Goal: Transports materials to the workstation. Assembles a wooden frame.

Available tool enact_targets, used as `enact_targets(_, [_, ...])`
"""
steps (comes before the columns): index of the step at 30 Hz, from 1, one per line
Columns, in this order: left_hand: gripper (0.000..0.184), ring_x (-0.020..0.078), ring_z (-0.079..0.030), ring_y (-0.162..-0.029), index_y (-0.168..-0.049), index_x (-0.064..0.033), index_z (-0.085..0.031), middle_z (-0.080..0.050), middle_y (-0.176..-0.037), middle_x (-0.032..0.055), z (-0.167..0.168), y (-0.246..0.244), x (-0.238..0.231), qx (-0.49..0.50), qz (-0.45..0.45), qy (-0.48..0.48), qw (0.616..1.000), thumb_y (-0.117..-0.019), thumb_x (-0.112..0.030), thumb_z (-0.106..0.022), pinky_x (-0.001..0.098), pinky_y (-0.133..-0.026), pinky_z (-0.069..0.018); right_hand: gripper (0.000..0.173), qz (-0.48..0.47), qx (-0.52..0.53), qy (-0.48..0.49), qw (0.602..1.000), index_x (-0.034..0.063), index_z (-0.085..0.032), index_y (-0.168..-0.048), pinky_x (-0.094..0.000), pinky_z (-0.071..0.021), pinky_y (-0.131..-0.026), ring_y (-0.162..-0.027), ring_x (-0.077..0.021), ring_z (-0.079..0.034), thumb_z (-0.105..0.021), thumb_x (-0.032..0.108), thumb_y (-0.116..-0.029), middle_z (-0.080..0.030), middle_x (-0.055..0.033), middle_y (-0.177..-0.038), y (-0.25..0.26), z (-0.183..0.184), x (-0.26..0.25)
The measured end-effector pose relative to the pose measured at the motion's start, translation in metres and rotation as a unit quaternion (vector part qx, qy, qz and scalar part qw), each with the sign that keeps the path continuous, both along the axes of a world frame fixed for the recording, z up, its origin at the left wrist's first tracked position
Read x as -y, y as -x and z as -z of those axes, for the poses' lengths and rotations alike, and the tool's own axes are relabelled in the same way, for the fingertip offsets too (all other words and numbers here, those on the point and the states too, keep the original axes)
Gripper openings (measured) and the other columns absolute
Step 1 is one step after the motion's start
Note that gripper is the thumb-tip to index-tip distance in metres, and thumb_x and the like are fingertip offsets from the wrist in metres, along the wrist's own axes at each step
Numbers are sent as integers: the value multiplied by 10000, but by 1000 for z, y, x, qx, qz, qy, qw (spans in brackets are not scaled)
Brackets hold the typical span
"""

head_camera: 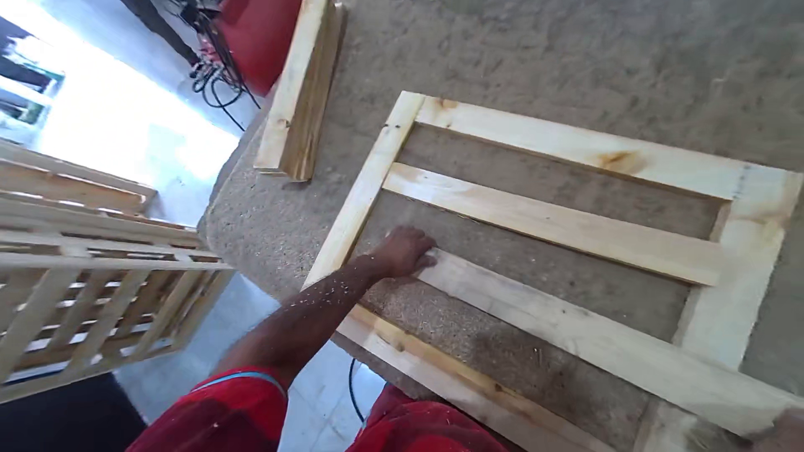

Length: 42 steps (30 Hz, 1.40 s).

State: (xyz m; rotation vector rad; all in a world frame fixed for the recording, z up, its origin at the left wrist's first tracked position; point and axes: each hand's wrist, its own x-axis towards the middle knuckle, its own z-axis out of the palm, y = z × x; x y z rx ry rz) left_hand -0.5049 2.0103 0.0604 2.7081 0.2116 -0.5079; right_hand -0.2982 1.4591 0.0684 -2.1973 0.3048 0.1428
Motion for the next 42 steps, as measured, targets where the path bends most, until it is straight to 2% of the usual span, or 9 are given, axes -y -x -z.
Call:
enact_targets(3, [494, 275, -572, -1288, -1294, -196, -684, -678, -1269, 75, 13, 12, -12, 68, -29, -6, 997, -981, -558, -560, 544, -1170, -372, 468, 48, -16, 67, 996, -29, -579, -1323, -466, -561, -858, -960, -229, -638, -497, 355, -1069, -635, -206, -1143, 13, 3, -33])
enact_targets(6, [876, 339, -498, -1350, -1370, -170, -628, -580, -1400, 118, 6, 42, -20, 64, -51, -41, 996, -733, -767, -702, 609, -1180, -330, 430, -19, -29, 131, 991, -73, -620, -1280, -619, -492, -964, -1094, -419, -629, -513, 288, -1071, -633, -313, -1194, 25, 0, -59])
enact_targets(9, [1124, 386, -426, -1427, -1492, -176, -515, -499, -1510, 141, 8, 75, -40, 54, -59, -84, 993, -609, -829, -755, 700, -1176, -248, 383, -113, -16, 184, 976, 3, -658, -1298, -615, -473, -1037, -1198, -421, -603, -514, 274, -1068, -636, -271, -1250, 39, 25, -58])
enact_targets(15, [1093, 443, -437, -1410, -1513, -89, -450, -469, -1514, 217, 28, 101, -68, 59, -73, -101, 990, -646, -584, -894, 643, -1189, -281, 388, -156, 34, 158, 975, 80, -610, -1403, -527, -533, -975, -1134, -315, -644, -569, 218, -1042, -665, -168, -1238, 51, 41, -60])
enact_targets(20, [1101, 485, -447, -1386, -1500, -41, -446, -484, -1486, 251, 36, 102, -79, 89, -44, -92, 991, -666, -645, -835, 654, -1177, -292, 964, -395, 53, 262, 879, 186, -494, -1525, -607, -422, -1113, -1445, -365, -414, -912, 484, -710, -400, -66, -1623, 33, 30, -31])
enact_targets(25, [1071, 482, -402, -1431, -1518, -33, -424, -440, -1534, 254, 38, 106, -75, 101, -52, -101, 988, -713, -629, -804, 681, -1178, -268, 872, -500, 35, 331, 800, 187, -533, -1491, -559, -464, -1044, -1313, -348, -522, -926, 296, -721, -564, -31, -1483, -5, 19, -29])
enact_targets(33, [1182, 400, -473, -1405, -1455, -63, -542, -549, -1467, 190, 22, 89, -80, 89, -48, -91, 991, -663, -939, -584, 631, -1159, -357, 904, -484, -46, 267, 832, 218, -500, -1530, -616, -401, -1138, -1431, -346, -446, -908, 408, -747, -489, -46, -1565, -22, -1, -38])
enact_targets(38, [733, 380, -443, -1438, -1475, -63, -510, -500, -1515, 196, 3, -3, -115, 36, -109, -92, 989, -872, -340, -821, 578, -1185, -363, 911, -432, 36, 290, 853, 100, -447, -1545, -699, -433, -1064, -1404, -472, -444, -908, 284, -781, -396, -166, -1610, -123, -7, -87])
enact_targets(42, [985, 366, -243, -1548, -1572, -162, -393, -330, -1660, 89, 15, -66, -164, 3, -58, -131, 990, -771, -457, -885, 588, -1227, -261, 1110, -477, 47, 351, 804, 148, -342, -1602, -624, -419, -1131, -1463, -402, -404, -960, 346, -701, -363, -104, -1642, -189, 18, -113])
